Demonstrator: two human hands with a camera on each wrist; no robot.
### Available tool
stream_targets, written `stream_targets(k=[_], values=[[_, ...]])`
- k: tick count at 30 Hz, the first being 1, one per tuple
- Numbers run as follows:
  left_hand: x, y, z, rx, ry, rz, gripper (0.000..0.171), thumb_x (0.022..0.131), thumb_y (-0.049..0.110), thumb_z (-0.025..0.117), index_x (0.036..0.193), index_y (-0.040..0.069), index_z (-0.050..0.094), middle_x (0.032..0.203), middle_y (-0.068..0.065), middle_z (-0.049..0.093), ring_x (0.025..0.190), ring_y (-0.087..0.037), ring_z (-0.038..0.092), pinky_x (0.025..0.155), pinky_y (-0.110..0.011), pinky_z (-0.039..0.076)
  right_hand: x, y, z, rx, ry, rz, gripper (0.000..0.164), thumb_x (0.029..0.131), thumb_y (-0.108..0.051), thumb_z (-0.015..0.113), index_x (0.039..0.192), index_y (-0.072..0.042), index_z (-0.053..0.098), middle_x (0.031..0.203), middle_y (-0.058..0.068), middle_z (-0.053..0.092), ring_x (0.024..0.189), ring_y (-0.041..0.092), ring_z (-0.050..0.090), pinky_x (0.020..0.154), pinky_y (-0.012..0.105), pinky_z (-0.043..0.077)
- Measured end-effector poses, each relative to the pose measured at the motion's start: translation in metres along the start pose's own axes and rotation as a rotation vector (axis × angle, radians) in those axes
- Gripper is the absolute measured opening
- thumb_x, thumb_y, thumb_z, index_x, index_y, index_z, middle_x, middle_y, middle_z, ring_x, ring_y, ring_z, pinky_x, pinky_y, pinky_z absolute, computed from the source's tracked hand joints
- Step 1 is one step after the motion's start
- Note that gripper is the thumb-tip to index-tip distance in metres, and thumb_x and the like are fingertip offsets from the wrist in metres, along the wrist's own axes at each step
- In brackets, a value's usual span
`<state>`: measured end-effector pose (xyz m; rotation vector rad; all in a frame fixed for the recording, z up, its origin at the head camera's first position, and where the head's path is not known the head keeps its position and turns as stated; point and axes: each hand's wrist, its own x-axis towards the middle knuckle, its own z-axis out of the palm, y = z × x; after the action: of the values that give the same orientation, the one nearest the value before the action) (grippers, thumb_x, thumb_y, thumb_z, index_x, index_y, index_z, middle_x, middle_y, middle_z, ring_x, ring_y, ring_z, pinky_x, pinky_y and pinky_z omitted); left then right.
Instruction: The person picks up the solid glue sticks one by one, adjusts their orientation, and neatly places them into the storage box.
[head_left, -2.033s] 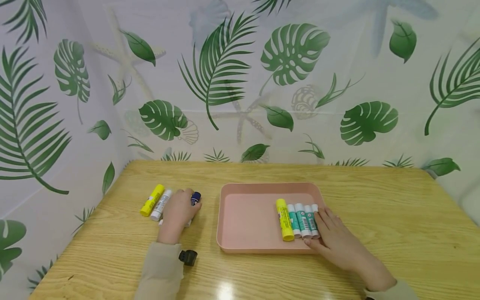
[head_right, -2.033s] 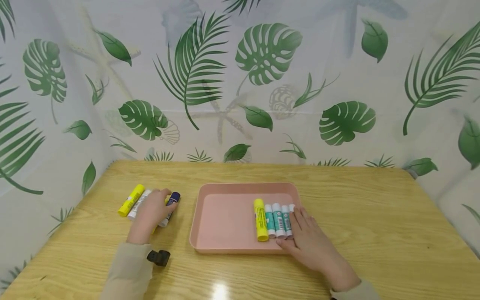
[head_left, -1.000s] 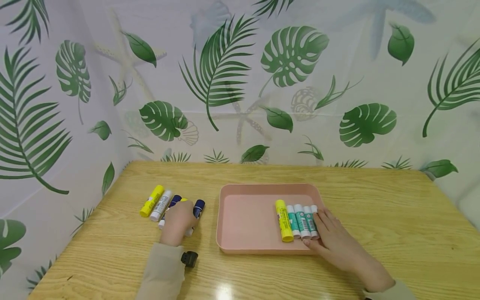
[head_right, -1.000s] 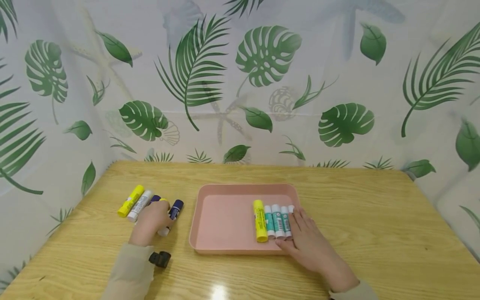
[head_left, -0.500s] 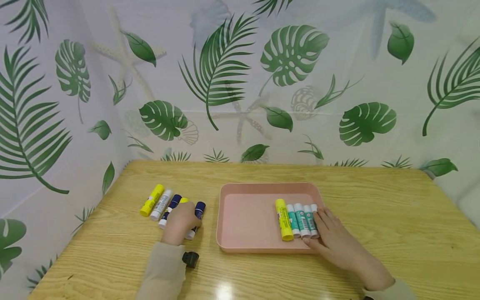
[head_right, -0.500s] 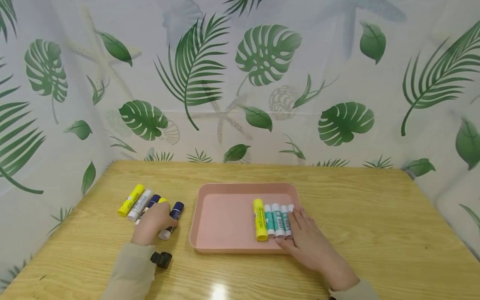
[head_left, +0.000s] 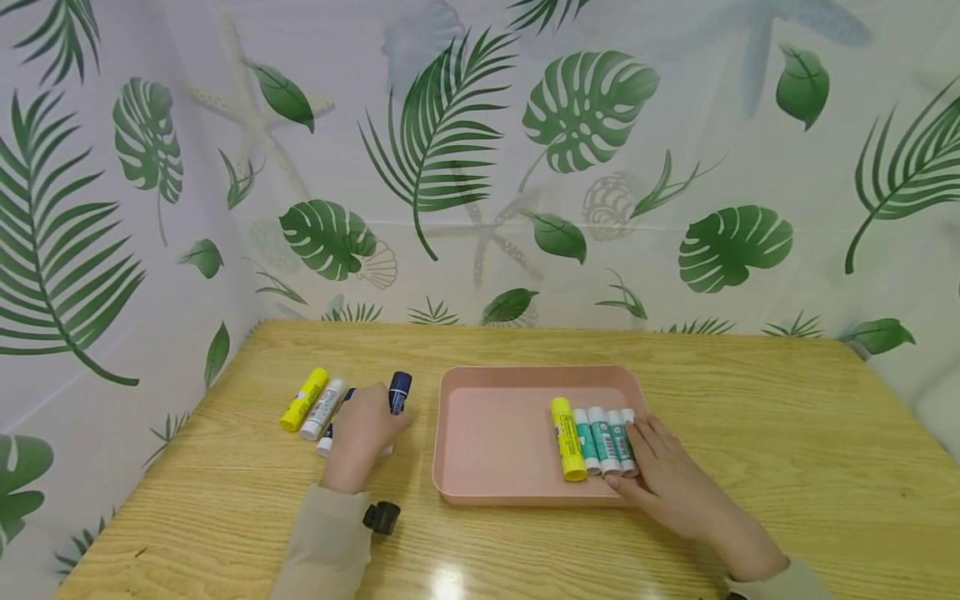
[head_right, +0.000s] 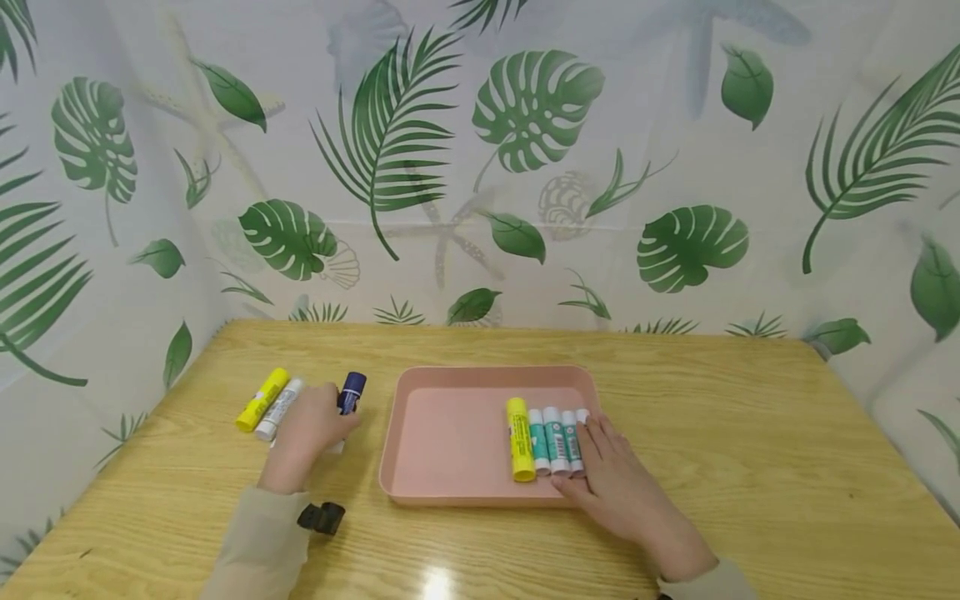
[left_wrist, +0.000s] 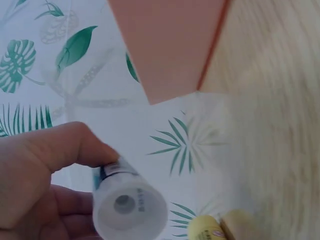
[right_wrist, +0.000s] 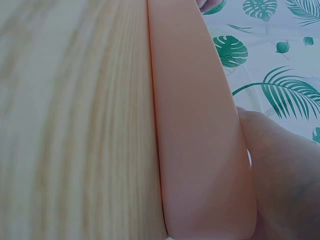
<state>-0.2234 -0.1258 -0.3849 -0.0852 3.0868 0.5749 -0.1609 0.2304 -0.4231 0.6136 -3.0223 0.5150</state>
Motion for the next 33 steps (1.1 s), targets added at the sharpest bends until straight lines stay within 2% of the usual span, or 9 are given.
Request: stream_targets(k=[5,13,15,17,19,21,26,33], values=[[-0.006,0.011,-0.008,0.027,0.161,0.041,0.033,0.076,0.026,0.061,0.088,-0.004,0.054,0.070,-0.011,0.051,0.054,-0.021,0.048,0.043,-0.031,0.040,0.000,0.000,0.001,0.004,0.001,-0.001,0.079,0.088,-0.048,0.045,0.133,0.013,0.024,0.139,0.029,0.018,0.128,0.041,0.011,0.098,0.055,0.017],[-0.019,0.023,-0.013,0.085,0.561,0.204,0.021,0.075,0.015,0.060,0.083,-0.004,0.055,0.067,-0.011,0.049,0.047,-0.020,0.044,0.039,-0.033,0.041,0.001,0.000,0.001,0.005,0.003,-0.001,0.076,0.088,-0.048,0.045,0.134,0.010,0.026,0.139,0.028,0.019,0.128,0.041,0.011,0.098,0.055,0.018],[-0.021,0.026,-0.014,0.089,0.621,0.232,0.020,0.074,0.013,0.061,0.083,-0.004,0.056,0.067,-0.011,0.049,0.047,-0.020,0.045,0.038,-0.033,0.041,0.001,0.000,0.001,0.005,0.003,-0.002,0.076,0.088,-0.048,0.045,0.133,0.010,0.026,0.139,0.028,0.019,0.128,0.041,0.012,0.097,0.055,0.018],[-0.021,0.027,-0.014,0.092,0.655,0.247,0.020,0.073,0.013,0.062,0.082,-0.004,0.056,0.067,-0.012,0.050,0.046,-0.020,0.045,0.037,-0.033,0.041,0.001,0.000,0.001,0.007,0.003,-0.003,0.077,0.088,-0.048,0.045,0.133,0.010,0.026,0.139,0.028,0.019,0.128,0.041,0.012,0.097,0.055,0.018],[-0.022,0.030,-0.015,0.092,0.659,0.253,0.020,0.073,0.013,0.063,0.081,-0.004,0.056,0.067,-0.012,0.051,0.046,-0.020,0.045,0.036,-0.033,0.040,0.001,0.000,0.000,0.012,0.003,-0.005,0.076,0.088,-0.048,0.045,0.133,0.011,0.026,0.139,0.028,0.019,0.128,0.041,0.012,0.097,0.055,0.018],[-0.022,0.033,-0.014,0.085,0.637,0.250,0.019,0.073,0.013,0.063,0.080,-0.004,0.057,0.067,-0.012,0.051,0.046,-0.020,0.045,0.035,-0.033,0.040,0.001,0.000,0.000,0.013,0.004,-0.007,0.076,0.088,-0.047,0.045,0.133,0.011,0.026,0.138,0.029,0.020,0.128,0.042,0.012,0.097,0.055,0.018],[-0.021,0.041,-0.014,0.050,0.507,0.198,0.026,0.074,0.017,0.064,0.086,-0.005,0.058,0.071,-0.011,0.052,0.050,-0.021,0.049,0.039,-0.033,0.042,0.001,0.000,0.001,0.007,0.007,-0.013,0.075,0.088,-0.046,0.046,0.133,0.011,0.027,0.138,0.029,0.020,0.127,0.042,0.013,0.097,0.055,0.018],[-0.016,0.057,-0.014,0.045,0.313,0.113,0.044,0.080,0.032,0.062,0.100,-0.006,0.056,0.087,-0.015,0.057,0.068,-0.026,0.058,0.054,-0.036,0.049,0.001,0.000,0.000,0.007,0.012,-0.010,0.075,0.088,-0.047,0.046,0.133,0.011,0.027,0.138,0.029,0.021,0.127,0.042,0.014,0.097,0.055,0.018]])
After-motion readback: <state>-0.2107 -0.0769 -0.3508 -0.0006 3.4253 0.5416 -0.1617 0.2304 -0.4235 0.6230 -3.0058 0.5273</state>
